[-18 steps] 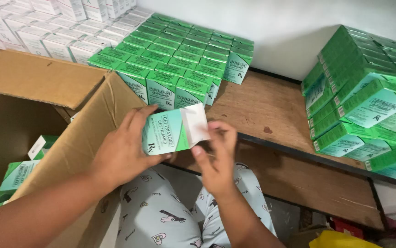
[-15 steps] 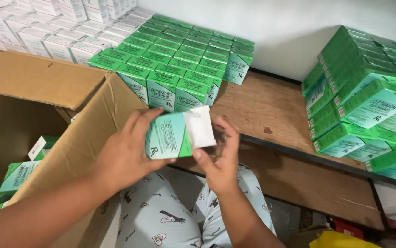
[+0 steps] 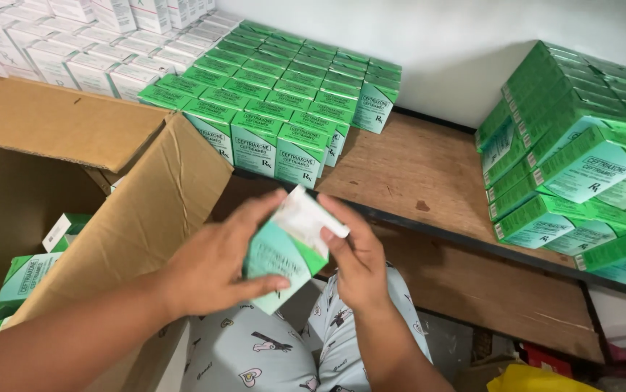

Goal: Checking and organizing boxes of Ceftriaxone in a storage area.

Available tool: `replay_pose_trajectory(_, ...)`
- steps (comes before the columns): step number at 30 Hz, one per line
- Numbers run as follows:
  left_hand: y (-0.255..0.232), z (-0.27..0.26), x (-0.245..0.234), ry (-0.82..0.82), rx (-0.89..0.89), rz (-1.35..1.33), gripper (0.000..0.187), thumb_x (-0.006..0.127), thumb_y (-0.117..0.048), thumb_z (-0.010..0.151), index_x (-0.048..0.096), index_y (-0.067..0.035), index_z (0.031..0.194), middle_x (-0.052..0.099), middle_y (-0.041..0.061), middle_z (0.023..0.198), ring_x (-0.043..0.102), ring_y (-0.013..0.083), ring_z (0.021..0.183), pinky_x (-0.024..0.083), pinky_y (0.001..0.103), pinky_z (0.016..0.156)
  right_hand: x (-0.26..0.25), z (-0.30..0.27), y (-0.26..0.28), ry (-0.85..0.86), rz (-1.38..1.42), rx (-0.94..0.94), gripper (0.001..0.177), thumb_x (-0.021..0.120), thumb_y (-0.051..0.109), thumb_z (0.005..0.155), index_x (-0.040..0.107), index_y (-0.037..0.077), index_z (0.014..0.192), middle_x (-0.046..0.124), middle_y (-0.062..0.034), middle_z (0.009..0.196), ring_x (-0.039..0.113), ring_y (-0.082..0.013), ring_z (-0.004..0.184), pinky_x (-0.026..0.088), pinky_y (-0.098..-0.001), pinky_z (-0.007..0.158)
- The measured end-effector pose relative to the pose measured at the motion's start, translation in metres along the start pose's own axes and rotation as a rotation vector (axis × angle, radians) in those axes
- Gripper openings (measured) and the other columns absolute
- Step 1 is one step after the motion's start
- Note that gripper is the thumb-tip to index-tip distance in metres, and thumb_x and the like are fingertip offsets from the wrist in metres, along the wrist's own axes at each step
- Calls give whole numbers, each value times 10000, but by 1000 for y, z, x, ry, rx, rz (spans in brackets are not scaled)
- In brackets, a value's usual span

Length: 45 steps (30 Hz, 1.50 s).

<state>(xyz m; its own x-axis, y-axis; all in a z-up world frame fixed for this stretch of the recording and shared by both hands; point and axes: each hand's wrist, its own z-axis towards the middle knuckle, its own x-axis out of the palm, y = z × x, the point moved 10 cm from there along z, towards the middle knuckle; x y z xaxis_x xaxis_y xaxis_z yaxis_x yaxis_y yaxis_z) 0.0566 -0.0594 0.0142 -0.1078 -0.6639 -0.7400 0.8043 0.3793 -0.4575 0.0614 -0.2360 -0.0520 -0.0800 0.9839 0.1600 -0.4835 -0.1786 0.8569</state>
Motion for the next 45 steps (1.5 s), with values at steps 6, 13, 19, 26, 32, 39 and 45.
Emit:
replay_pose_trajectory(6, -22, -5, -5, -57, 125, 68, 782, 761, -500, 879, 381, -113, 1442, 571, 165, 1200, 677, 376, 828, 563, 445, 652, 35, 1, 54, 219, 163, -146, 485, 469, 85, 1006, 461, -21, 1479, 570, -146, 1427, 531, -220, 1352, 388, -349, 1176)
replay_pose_trajectory(13, -15, -9, -6, -115, 85, 139, 782, 822, -491, 793, 439, -108, 1356, 577, 216, 1209, 649, 326, 630, 555, 440, 568, 21, -2, 20, 33, 215, -49, 465, 589, 108, 1056, 405, -5, 1469, 580, -238, 1381, 560, -278, 1280, 442, -413, 1139)
replay_pose_trajectory(19, -29, -12, -18, -251, 224, 178, 852, 834, -459, 834, 329, -64, 1395, 568, 206, 1208, 677, 373, 777, 558, 431, 588, 35, -5, 65, 166, 178, -361, 344, 558, 119, 1072, 481, 36, 1397, 518, -199, 1468, 541, -259, 1362, 449, -412, 1197)
replay_pose_trajectory(26, -35, -10, -23, -263, 247, 124, 895, 865, -435, 806, 310, -70, 1406, 599, 199, 1208, 684, 372, 791, 569, 416, 594, 24, -5, 58, 40, 19, -265, 177, 563, -26, 1052, 599, -15, 1225, 568, -187, 1340, 577, -248, 1277, 475, -381, 1115)
replay_pose_trajectory(32, -31, -10, -20, -250, 195, 153, 920, 850, -438, 807, 302, -72, 1449, 610, 170, 1196, 679, 361, 758, 555, 418, 571, 24, -5, 58, 22, -19, -219, 162, 554, -42, 1051, 645, -24, 1184, 557, -175, 1347, 581, -218, 1233, 485, -339, 1066)
replay_pose_trajectory(39, -14, -10, -11, -191, 64, 141, 801, 825, -451, 796, 404, -134, 1399, 567, 174, 1188, 634, 318, 595, 531, 436, 519, 39, -2, 58, 201, -134, -167, 272, 709, -6, 946, 637, 20, 1207, 478, -149, 1410, 577, -225, 1269, 503, -342, 1072)
replay_pose_trajectory(45, 8, -8, 4, -78, -57, 34, 697, 800, -393, 816, 422, -113, 1330, 558, 197, 1211, 641, 325, 588, 544, 460, 541, 44, -7, 28, 330, -143, -20, 589, 811, 10, 921, 453, 90, 1383, 479, -131, 1443, 494, -219, 1343, 455, -371, 1103)
